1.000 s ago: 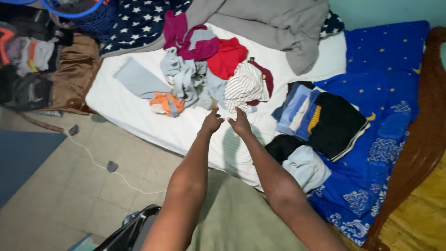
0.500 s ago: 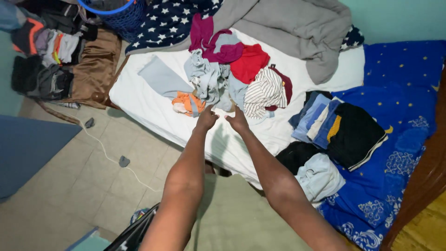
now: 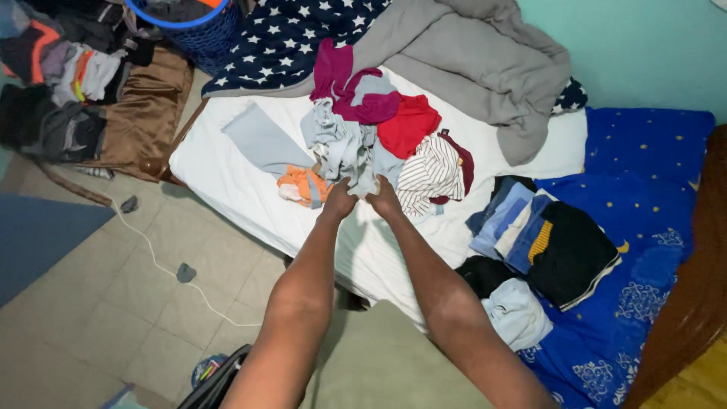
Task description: The person folds a pair of black shorts and places them on a pile before threading a belt through its buckle and rolling it up. Finally, they pick up a light-colored shirt and fold it by hand.
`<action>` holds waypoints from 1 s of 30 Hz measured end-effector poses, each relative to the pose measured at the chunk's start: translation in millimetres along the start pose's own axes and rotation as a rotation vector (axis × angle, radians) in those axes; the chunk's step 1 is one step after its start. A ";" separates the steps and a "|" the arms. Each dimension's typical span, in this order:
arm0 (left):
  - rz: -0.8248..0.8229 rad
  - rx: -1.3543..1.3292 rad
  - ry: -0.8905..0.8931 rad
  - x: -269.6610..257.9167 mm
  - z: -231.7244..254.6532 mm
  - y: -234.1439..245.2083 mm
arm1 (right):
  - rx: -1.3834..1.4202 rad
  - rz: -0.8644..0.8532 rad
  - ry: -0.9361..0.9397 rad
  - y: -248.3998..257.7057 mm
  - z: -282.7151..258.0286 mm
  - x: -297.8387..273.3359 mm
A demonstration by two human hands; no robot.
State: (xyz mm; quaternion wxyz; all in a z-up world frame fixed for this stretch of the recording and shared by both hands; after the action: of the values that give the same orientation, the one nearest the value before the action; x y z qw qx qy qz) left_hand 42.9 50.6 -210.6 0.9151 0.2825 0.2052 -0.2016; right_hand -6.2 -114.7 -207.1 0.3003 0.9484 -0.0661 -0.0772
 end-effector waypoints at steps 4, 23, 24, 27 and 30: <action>-0.040 0.052 0.006 48.1 -19.7 4.1 | 0.012 0.063 0.047 -25.9 10.5 40.0; -0.169 0.190 -0.347 154.9 -109.7 50.5 | -0.079 0.425 0.027 -94.7 42.6 112.3; -0.134 0.203 -0.485 154.1 -103.5 52.3 | -0.142 0.505 -0.116 -81.7 36.9 107.2; -0.333 -0.063 0.001 122.5 -62.3 92.2 | 0.473 0.616 -0.121 -57.9 6.7 99.2; -0.275 -0.045 -0.232 97.6 -12.9 103.8 | 0.753 0.707 -0.335 -31.7 -29.7 92.6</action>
State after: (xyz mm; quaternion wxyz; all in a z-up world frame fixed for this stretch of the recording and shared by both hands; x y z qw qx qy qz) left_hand 171.3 112.4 -223.0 0.9025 0.2060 0.1395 -0.3516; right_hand 92.5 -88.2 -211.4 -0.0673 0.8851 -0.4512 -0.0923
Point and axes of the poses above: each hand's wrist, its own x-axis towards the middle knuckle, its own y-axis out of the back of the hand, z = x × y, the point moved 8 cm from there along x, towards the middle knuckle, and after that the axes turned 13 degrees about y, right-handed, at the moved point
